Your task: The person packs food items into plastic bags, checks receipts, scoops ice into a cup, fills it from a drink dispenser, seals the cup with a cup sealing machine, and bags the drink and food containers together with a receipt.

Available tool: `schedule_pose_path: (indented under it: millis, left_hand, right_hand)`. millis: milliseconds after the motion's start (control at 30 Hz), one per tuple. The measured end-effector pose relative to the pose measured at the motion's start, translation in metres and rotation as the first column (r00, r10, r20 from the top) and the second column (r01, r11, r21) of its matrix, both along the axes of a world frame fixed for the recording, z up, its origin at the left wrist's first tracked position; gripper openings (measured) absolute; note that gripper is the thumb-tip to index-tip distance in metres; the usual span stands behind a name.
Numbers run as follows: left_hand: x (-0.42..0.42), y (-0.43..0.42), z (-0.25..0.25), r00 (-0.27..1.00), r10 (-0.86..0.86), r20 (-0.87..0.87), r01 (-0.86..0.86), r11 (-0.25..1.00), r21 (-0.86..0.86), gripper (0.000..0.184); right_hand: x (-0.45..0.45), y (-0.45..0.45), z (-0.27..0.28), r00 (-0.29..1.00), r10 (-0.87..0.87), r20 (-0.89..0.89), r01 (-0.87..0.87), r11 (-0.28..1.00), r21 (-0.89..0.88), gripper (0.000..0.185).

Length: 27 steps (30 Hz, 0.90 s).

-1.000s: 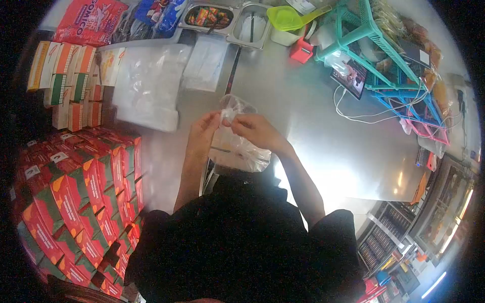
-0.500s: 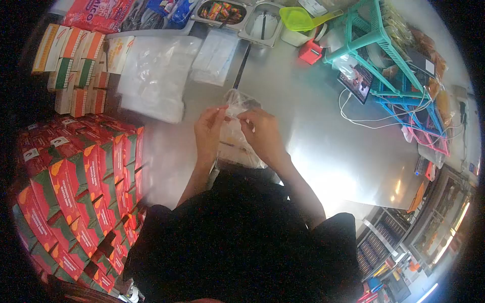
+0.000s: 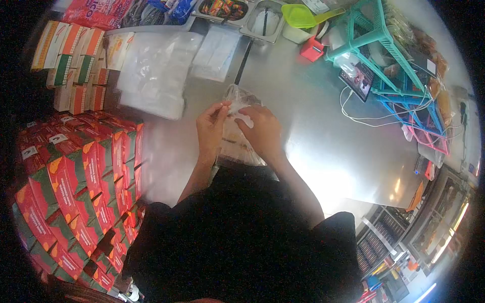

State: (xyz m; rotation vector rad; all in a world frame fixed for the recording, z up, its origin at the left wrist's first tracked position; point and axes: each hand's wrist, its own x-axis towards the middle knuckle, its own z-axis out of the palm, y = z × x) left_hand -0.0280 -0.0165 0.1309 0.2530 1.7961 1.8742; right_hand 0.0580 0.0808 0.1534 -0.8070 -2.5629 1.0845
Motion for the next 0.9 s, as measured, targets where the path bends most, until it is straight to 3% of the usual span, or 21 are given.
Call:
schedule_pose_path:
  millis: [167,333,433,533,733,900]
  left_hand:
    - [-0.004,-0.003,0.004,1.000,-0.015,-0.024,0.014,0.998,-0.063,0.015]
    - [-0.014,-0.005,0.011,0.998,-0.054,0.044,0.059,0.991,-0.118,0.014]
    - [-0.014,-0.003,0.009,0.982,0.006,0.188,-0.006,1.000,-0.005,0.015]
    - [-0.013,-0.001,0.022,0.980,0.008,0.200,-0.008,1.000,0.004,0.015]
    - [-0.004,0.003,0.008,0.998,-0.045,0.038,0.045,0.999,0.014,0.015]
    - [0.000,0.005,0.008,0.998,-0.045,0.051,0.042,0.998,0.056,0.016]
  right_hand:
    - [-0.004,-0.002,-0.001,0.997,0.060,-0.056,-0.055,0.995,0.086,0.012]
    - [-0.006,-0.003,0.005,0.992,0.074,-0.104,-0.069,0.997,0.044,0.008]
    - [-0.007,-0.003,0.012,0.992,0.045,-0.120,-0.050,0.998,-0.040,0.007]
    - [-0.004,-0.005,0.016,0.990,-0.008,-0.141,-0.003,0.997,-0.083,0.008]
    - [-0.003,-0.001,0.029,0.975,-0.056,-0.217,0.053,0.998,-0.021,0.011]
    - [-0.007,0.005,0.031,0.962,-0.095,-0.257,0.108,0.993,0.037,0.015]
